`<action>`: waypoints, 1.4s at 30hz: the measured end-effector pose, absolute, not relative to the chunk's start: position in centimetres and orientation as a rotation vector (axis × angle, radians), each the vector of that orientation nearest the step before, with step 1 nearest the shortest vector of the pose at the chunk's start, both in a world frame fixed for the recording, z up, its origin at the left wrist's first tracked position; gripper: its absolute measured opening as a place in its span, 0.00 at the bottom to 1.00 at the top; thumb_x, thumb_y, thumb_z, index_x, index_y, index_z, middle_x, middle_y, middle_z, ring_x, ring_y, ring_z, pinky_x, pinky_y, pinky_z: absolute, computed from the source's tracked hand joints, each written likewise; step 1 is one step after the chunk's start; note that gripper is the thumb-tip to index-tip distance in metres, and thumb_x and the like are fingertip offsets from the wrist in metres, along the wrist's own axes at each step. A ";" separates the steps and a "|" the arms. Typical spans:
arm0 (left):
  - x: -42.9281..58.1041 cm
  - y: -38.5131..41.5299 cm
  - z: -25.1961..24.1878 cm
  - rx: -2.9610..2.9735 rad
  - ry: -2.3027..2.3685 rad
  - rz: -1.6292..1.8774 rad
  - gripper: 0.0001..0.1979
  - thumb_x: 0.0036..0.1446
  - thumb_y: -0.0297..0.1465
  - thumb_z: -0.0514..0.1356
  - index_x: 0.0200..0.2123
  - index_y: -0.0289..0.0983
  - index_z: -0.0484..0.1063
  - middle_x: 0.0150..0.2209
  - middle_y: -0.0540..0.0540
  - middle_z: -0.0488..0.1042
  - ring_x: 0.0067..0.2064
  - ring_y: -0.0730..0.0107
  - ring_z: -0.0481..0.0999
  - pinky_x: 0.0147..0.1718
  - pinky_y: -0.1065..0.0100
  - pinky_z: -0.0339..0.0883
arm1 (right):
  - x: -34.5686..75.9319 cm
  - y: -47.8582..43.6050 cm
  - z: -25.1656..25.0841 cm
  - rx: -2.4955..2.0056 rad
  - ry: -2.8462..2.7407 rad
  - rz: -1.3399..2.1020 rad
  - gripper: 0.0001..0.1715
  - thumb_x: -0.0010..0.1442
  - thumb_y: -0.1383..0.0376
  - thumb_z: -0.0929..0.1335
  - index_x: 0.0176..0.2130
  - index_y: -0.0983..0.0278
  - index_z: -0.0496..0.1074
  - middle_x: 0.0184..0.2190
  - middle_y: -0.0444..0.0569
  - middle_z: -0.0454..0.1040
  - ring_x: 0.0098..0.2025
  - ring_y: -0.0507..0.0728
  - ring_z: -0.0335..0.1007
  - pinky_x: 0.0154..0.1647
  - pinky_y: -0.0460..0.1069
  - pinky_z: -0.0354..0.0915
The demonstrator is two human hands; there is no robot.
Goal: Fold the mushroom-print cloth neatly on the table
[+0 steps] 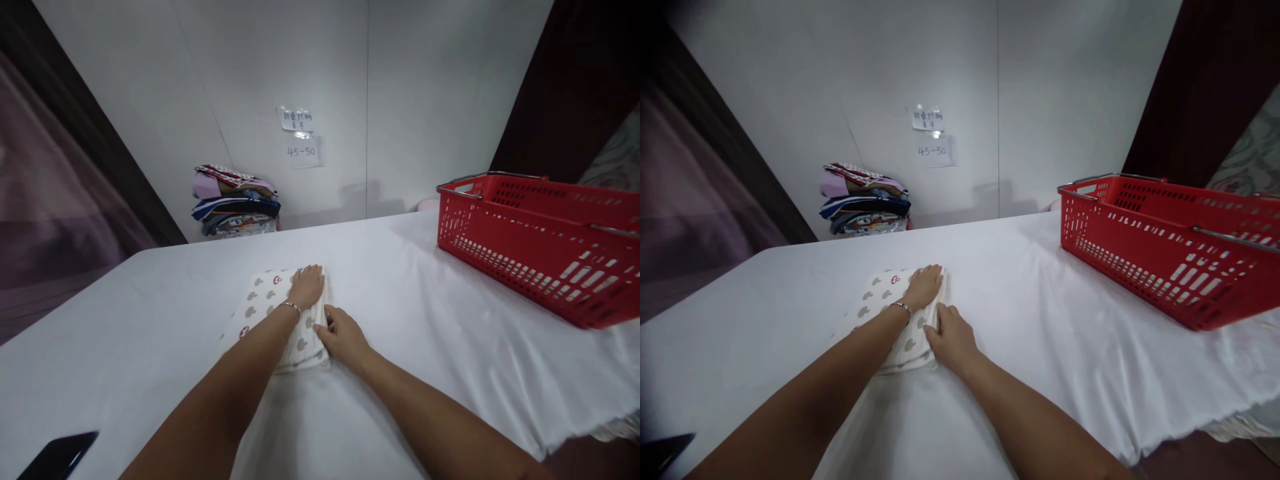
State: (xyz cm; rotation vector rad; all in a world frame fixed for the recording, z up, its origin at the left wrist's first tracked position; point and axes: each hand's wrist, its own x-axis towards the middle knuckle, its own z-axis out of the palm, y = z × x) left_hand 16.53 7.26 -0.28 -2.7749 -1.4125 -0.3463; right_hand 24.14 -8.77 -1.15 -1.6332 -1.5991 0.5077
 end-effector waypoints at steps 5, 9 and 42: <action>16.7 7.5 -0.6 -2.816 -1.470 -0.256 0.22 0.63 0.33 0.40 0.59 0.37 0.54 0.63 0.42 0.53 0.64 0.60 0.48 0.59 0.50 0.37 | 23.8 -9.8 0.2 -1.342 -1.788 0.181 0.18 0.59 0.63 0.63 0.49 0.62 0.66 0.47 0.52 0.67 0.48 0.57 0.61 0.47 0.51 0.57; 16.8 8.1 0.2 -2.882 -1.515 -0.171 0.23 0.62 0.35 0.42 0.59 0.38 0.54 0.63 0.43 0.52 0.64 0.60 0.47 0.59 0.51 0.38 | 23.3 -10.0 0.0 -1.180 -2.094 0.184 0.08 0.59 0.62 0.64 0.33 0.62 0.72 0.34 0.47 0.72 0.41 0.55 0.64 0.46 0.51 0.56; 0.8 -2.2 1.9 -2.727 -1.605 -0.293 0.22 0.58 0.42 0.50 0.55 0.44 0.62 0.62 0.44 0.56 0.63 0.55 0.51 0.58 0.47 0.39 | 22.8 -11.6 0.9 -1.353 -2.166 0.276 0.14 0.62 0.68 0.59 0.29 0.61 0.69 0.32 0.44 0.75 0.48 0.54 0.66 0.56 0.55 0.46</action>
